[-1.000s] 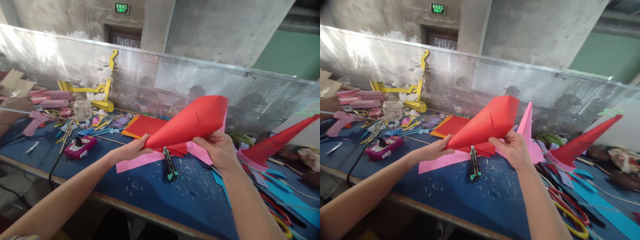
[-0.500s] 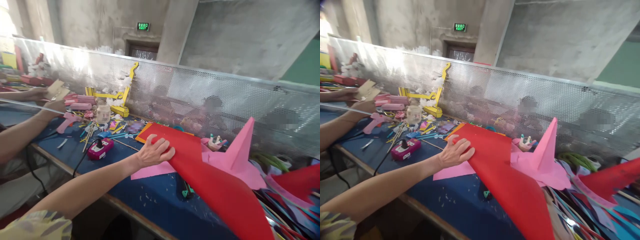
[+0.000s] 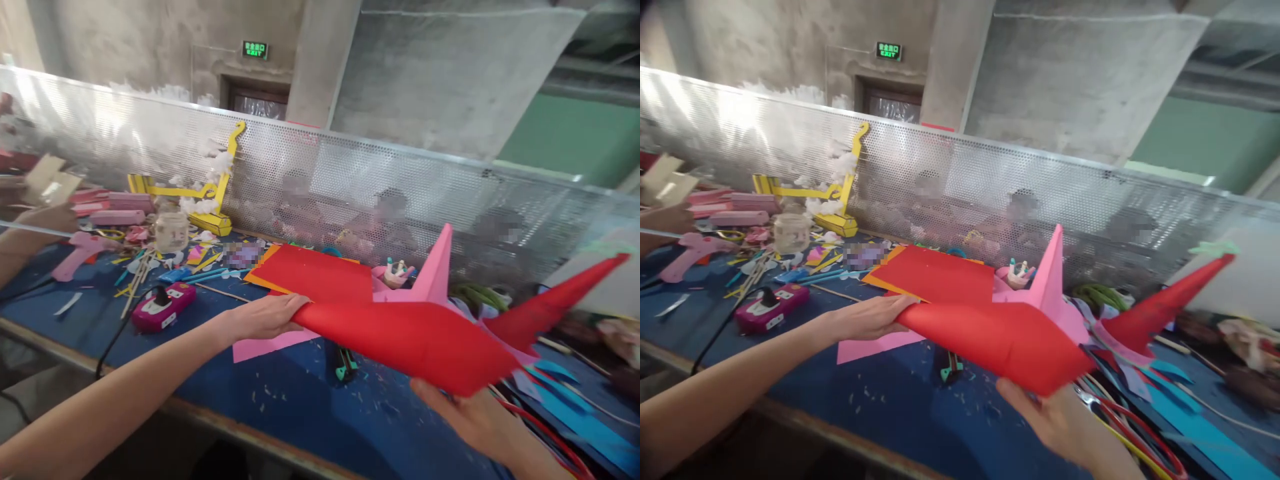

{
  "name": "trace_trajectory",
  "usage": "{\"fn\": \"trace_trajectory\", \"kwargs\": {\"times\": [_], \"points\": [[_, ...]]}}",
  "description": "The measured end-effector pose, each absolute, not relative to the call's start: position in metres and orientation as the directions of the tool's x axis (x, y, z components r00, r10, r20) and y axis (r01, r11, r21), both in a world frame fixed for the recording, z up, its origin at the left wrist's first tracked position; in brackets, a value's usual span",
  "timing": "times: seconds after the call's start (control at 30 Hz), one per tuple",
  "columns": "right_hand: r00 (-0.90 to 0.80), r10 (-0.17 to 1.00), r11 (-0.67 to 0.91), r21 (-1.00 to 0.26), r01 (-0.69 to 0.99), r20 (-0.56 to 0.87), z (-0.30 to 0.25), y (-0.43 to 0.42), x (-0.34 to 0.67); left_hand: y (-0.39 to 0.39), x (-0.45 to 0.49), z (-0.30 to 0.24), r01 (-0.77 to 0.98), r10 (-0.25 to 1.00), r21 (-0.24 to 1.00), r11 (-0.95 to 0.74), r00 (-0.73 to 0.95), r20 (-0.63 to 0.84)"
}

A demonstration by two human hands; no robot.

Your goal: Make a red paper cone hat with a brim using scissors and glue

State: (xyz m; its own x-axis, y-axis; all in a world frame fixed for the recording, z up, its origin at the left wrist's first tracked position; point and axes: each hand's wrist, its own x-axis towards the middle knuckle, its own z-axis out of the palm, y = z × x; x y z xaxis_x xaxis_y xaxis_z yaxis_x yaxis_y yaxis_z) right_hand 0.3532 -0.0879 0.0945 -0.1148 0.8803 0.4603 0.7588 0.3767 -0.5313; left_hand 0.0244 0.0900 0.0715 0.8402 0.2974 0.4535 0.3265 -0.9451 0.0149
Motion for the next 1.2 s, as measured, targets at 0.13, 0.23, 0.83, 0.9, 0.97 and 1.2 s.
{"fn": "trace_trajectory", "kwargs": {"times": [0.13, 0.23, 0.83, 0.9, 0.97, 1.2], "points": [[-0.033, 0.940, 0.314, -0.820, 0.478, 0.341, 0.119, -0.071, 0.353, 0.069, 0.023, 0.087, 0.317, 0.415, 0.418, -0.852, 0.894, 0.168], [-0.061, 0.958, 0.285, -0.928, 0.242, 0.279, 0.127, -0.055, 0.346, 0.063, 0.024, 0.095, 0.335, 0.424, 0.673, -0.659, 0.905, -0.035], [-0.427, 0.794, 0.529, -0.837, 0.138, 0.432, 0.179, -0.011, 0.310, 0.073, 0.007, 0.064, 0.124, 0.060, 0.946, 0.299, 0.987, -0.148], [-0.467, 0.771, 0.548, -0.825, 0.141, 0.432, 0.182, -0.010, 0.307, 0.073, 0.007, 0.062, 0.101, 0.057, 0.935, 0.339, 0.990, -0.128], [-0.454, 0.773, 0.557, -0.817, 0.151, 0.443, 0.183, -0.008, 0.307, 0.073, 0.009, 0.060, 0.066, 0.064, 0.931, 0.358, 0.993, -0.095], [-0.184, 0.902, 0.431, -0.834, 0.344, 0.391, 0.191, -0.009, 0.312, 0.071, 0.023, 0.066, 0.019, 0.132, 0.939, 0.344, 0.989, -0.068]]}}
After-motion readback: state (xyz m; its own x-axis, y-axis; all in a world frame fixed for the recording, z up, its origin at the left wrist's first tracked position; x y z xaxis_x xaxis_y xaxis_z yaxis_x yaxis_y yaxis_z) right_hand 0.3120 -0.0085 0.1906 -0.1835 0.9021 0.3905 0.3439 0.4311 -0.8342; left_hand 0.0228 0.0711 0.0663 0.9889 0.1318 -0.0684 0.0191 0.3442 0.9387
